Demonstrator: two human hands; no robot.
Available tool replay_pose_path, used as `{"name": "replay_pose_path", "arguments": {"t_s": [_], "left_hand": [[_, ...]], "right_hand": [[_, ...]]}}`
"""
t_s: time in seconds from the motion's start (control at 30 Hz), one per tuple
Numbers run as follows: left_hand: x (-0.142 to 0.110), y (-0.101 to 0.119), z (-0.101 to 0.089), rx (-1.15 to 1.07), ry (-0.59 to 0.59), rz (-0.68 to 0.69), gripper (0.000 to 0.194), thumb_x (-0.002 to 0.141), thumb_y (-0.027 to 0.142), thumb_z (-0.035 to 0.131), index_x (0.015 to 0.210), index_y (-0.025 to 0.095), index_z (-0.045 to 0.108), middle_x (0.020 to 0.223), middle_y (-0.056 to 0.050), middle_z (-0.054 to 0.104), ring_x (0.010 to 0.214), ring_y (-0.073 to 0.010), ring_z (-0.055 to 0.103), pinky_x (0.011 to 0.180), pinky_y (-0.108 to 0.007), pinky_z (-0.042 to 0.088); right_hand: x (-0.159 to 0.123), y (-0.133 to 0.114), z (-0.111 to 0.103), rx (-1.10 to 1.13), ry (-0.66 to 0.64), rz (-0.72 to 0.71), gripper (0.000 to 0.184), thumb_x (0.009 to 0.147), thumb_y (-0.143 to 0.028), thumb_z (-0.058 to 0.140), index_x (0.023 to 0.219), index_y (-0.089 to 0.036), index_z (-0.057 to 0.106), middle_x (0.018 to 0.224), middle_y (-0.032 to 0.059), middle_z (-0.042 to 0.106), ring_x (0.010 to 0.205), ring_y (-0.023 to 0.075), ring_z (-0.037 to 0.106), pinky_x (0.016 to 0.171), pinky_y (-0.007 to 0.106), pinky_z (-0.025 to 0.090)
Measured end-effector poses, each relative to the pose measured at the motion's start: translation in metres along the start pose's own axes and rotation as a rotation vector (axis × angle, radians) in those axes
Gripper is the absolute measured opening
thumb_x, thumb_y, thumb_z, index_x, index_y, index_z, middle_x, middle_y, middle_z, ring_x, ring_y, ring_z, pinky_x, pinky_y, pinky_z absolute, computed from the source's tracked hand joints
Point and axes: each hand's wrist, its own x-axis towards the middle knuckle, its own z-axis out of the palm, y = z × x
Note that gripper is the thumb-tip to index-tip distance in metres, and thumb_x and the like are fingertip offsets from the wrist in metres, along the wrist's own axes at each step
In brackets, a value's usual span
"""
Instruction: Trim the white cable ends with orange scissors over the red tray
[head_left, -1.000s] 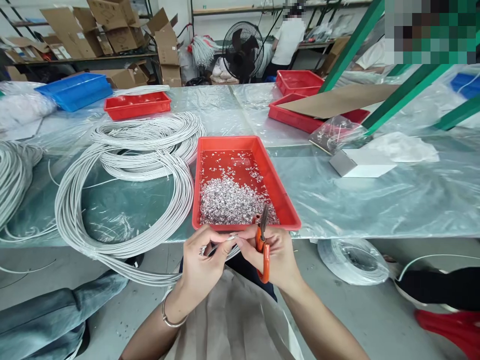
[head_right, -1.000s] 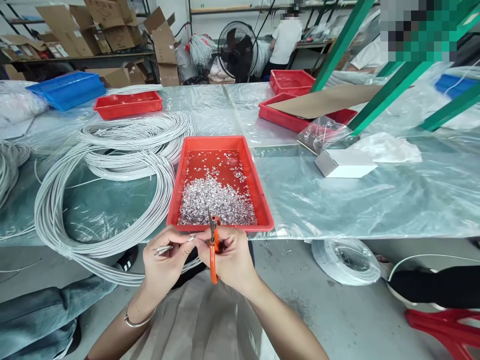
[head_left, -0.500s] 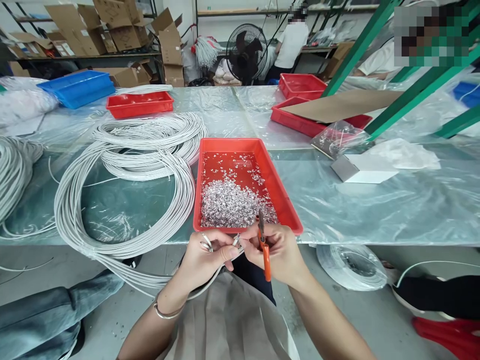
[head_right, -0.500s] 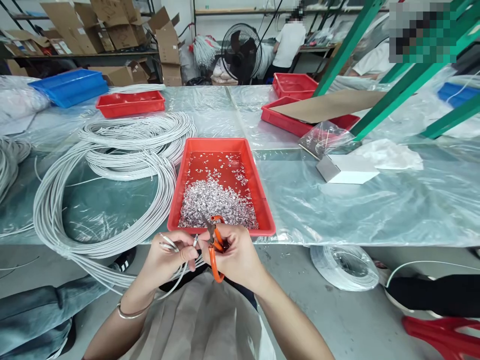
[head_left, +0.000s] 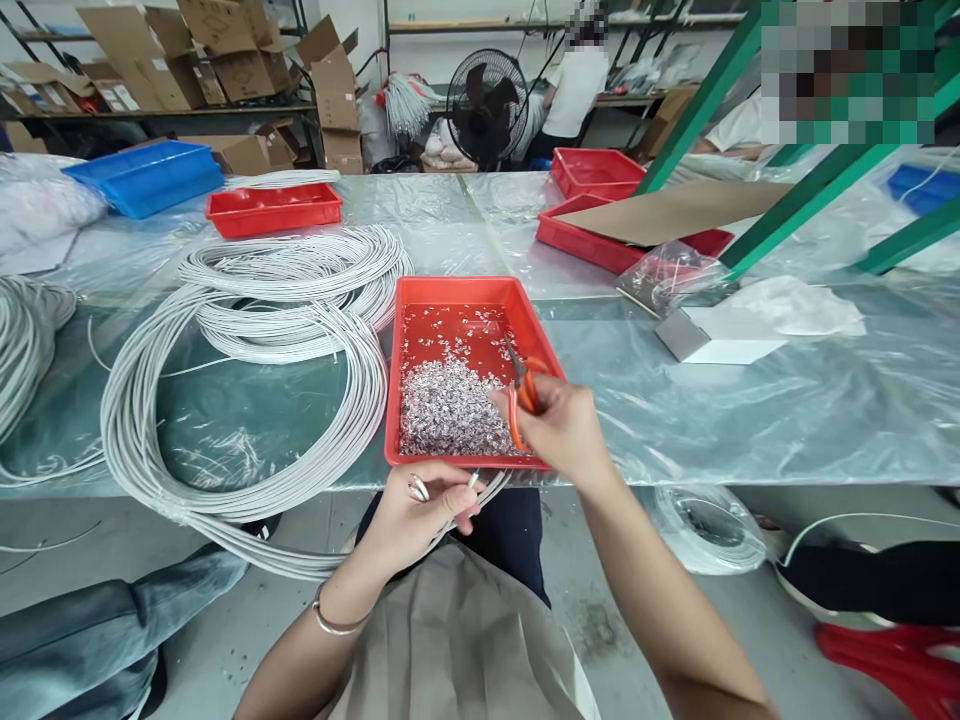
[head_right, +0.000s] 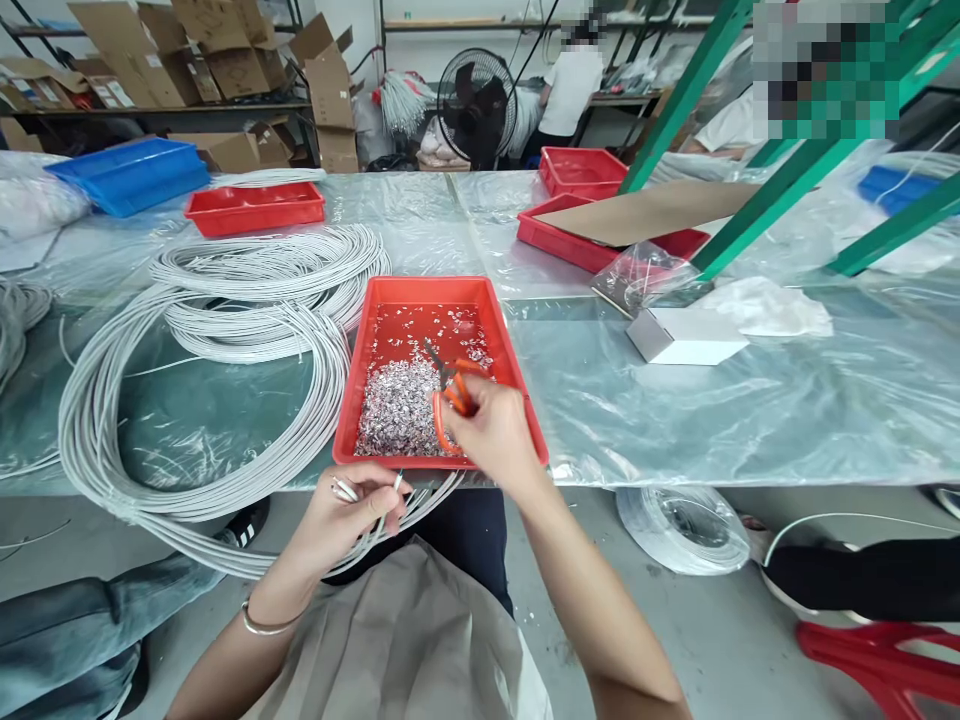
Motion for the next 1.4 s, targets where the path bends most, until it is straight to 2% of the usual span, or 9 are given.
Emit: {"name": "replay_pose_path", "arguments": {"t_s": [0.1,0.23,0.43,0.53,0.67,0.87,1.1,1.23,1.4], "left_hand": [[0.002,-0.013,-0.003,0.064,0.0,0.011,0.033,0.071,0.042,0.07,0.088,0.013,0.071,0.093,-0.01,0.069,0.057,-0.0108,0.056,0.049,-0.021,0.041],[-0.001,-0.029,-0.007,0.021,0.043,0.038,0.038,0.076,0.046,0.063,0.09,0.011,0.07,0.082,-0.01,0.069,0.069,-0.0146,0.059,0.058,-0.023,0.046],[-0.015,-0.023,-0.001,-0.213,0.005,0.003,0.04,0.087,0.047,0.047,0.111,0.015,0.054,0.054,0.002,0.058,0.03,-0.0042,0.041,0.03,-0.014,0.02],[-0.02,-0.014,0.004,-0.251,-0.067,-0.007,0.025,0.089,0.044,0.046,0.098,0.02,0.045,0.051,0.005,0.061,0.022,-0.0028,0.033,0.026,-0.012,0.012],[-0.027,-0.008,0.009,-0.071,0.0,0.036,0.026,0.087,0.041,0.051,0.078,0.018,0.043,0.057,0.004,0.06,0.025,0.0002,0.035,0.029,-0.012,0.016],[-0.031,-0.008,0.013,0.092,0.085,0.058,0.024,0.083,0.038,0.057,0.076,0.016,0.052,0.041,0.011,0.034,0.031,-0.0018,0.028,0.034,-0.015,0.019],[-0.026,-0.005,0.011,0.124,0.167,0.135,0.029,0.072,0.04,0.069,0.075,0.013,0.063,0.05,0.005,0.048,0.039,-0.0038,0.036,0.037,-0.017,0.026],[-0.026,-0.005,0.005,-0.029,-0.003,0.053,0.035,0.077,0.047,0.062,0.076,0.012,0.061,0.044,0.003,0.05,0.032,-0.0055,0.039,0.032,-0.017,0.026],[-0.027,-0.001,0.004,-0.274,-0.242,-0.072,0.034,0.076,0.043,0.064,0.065,0.013,0.053,0.046,0.007,0.039,0.03,-0.0007,0.022,0.031,-0.016,0.013]], "right_hand": [[0.015,0.014,-0.012,-0.216,-0.056,-0.001,0.022,0.075,-0.037,0.062,0.07,-0.019,0.05,0.051,-0.0061,0.04,0.046,0.0106,0.034,0.047,0.025,0.031],[-0.008,0.008,-0.027,0.065,-0.307,-0.114,0.042,0.081,-0.041,0.054,0.113,-0.018,0.038,0.081,0.0035,0.056,0.066,0.0177,0.053,0.057,0.027,0.042],[-0.06,-0.02,-0.055,-0.198,-0.603,-0.103,0.041,0.075,-0.027,0.059,0.109,-0.019,0.038,0.065,-0.0038,0.046,0.053,0.014,0.045,0.047,0.024,0.039],[-0.071,-0.027,-0.064,-0.151,-0.684,-0.12,0.028,0.076,-0.017,0.055,0.102,-0.021,0.044,0.066,-0.0023,0.05,0.052,0.0123,0.046,0.047,0.022,0.039],[-0.076,-0.03,-0.065,-0.119,-0.748,-0.17,0.029,0.077,-0.014,0.056,0.104,-0.021,0.05,0.062,-0.003,0.052,0.05,0.0121,0.046,0.048,0.023,0.039],[-0.078,-0.03,-0.063,-0.14,-0.788,-0.169,0.024,0.086,-0.019,0.049,0.11,-0.021,0.052,0.072,0.002,0.061,0.058,0.0148,0.053,0.054,0.025,0.042],[-0.077,-0.027,-0.064,-0.127,-0.756,-0.223,0.025,0.088,-0.019,0.048,0.112,-0.022,0.054,0.084,0.0061,0.066,0.068,0.0176,0.06,0.059,0.026,0.044],[-0.075,-0.035,-0.068,-0.182,-0.796,-0.234,0.025,0.089,-0.017,0.046,0.113,-0.021,0.051,0.078,0.0045,0.064,0.063,0.0167,0.055,0.056,0.026,0.041],[-0.072,-0.035,-0.07,-0.131,-0.782,-0.221,0.021,0.085,-0.016,0.05,0.105,-0.022,0.056,0.072,0.0009,0.059,0.06,0.0144,0.05,0.054,0.024,0.037]]}}
